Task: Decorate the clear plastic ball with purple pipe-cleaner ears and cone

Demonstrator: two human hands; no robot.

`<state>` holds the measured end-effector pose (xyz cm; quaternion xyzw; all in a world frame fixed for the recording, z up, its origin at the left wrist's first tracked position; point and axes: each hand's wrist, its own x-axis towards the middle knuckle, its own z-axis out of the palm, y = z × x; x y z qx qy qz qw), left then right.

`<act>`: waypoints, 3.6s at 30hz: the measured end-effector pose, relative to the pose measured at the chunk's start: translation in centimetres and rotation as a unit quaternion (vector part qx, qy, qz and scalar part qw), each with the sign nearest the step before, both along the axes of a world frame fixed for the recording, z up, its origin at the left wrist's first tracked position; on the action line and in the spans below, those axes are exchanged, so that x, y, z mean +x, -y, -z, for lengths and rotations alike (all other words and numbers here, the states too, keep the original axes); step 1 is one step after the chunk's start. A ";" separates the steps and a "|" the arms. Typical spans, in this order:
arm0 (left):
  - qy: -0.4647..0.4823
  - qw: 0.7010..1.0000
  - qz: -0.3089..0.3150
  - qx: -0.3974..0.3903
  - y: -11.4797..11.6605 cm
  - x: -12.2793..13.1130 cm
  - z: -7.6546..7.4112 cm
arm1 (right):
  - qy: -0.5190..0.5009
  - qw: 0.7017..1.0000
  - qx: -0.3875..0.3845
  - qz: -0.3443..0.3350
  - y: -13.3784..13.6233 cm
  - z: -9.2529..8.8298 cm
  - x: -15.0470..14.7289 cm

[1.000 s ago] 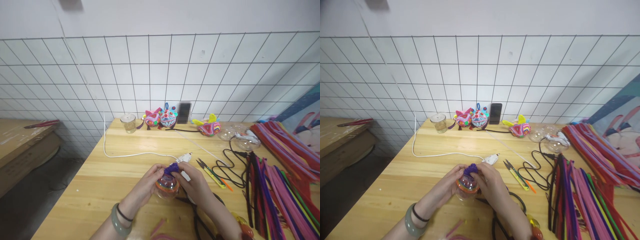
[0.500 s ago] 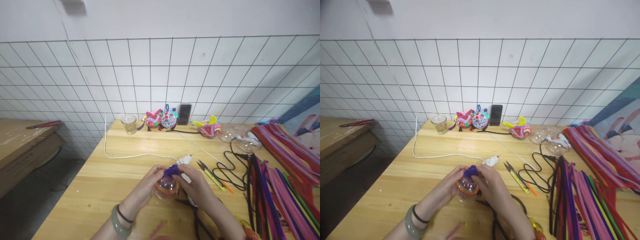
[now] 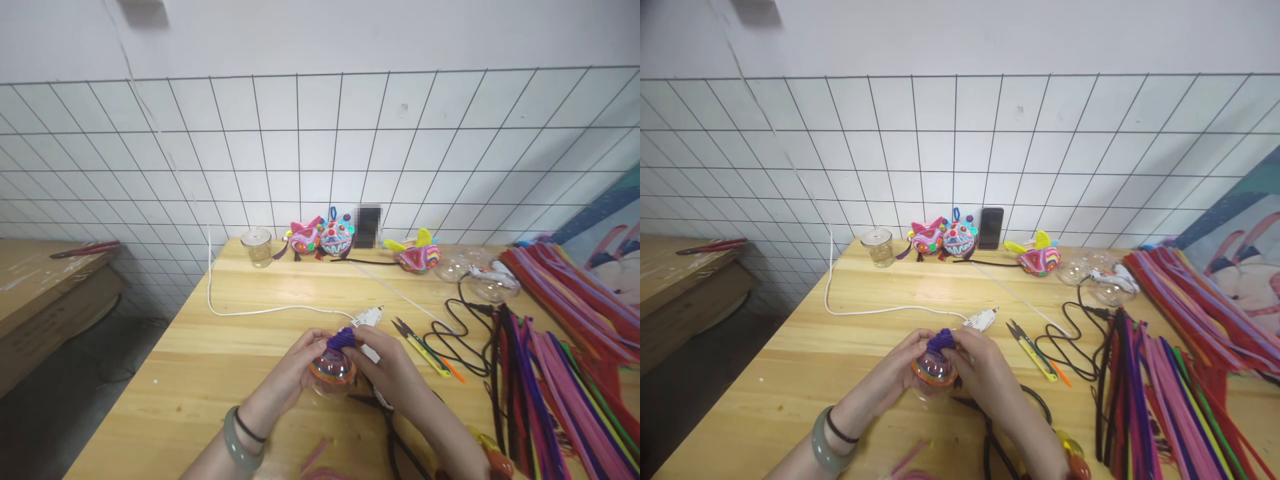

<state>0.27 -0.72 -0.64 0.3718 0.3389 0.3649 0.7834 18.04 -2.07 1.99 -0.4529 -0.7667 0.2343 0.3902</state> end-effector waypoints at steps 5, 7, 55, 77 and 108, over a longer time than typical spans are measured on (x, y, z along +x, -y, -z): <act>-0.002 1.000 -0.011 0.000 -0.1 0.0 -0.1 | -0.026 0.999 -0.012 0.018 -0.1 0.4 0.0; -0.003 1.000 -0.014 0.000 -0.1 0.0 -0.2 | -0.038 0.999 -0.029 0.025 -0.2 0.6 -0.1; -0.010 0.999 -0.042 -0.008 -0.2 0.2 -0.5 | -0.052 0.996 -0.067 -0.029 -0.3 -0.1 0.3; 0.035 0.998 -0.051 0.000 0.0 0.2 -0.6 | -0.020 0.999 -0.040 -0.007 0.0 0.3 -0.1; 0.058 0.997 -0.056 -0.001 0.2 0.4 -0.8 | 0.032 0.999 -0.011 -0.021 0.3 -0.6 -0.4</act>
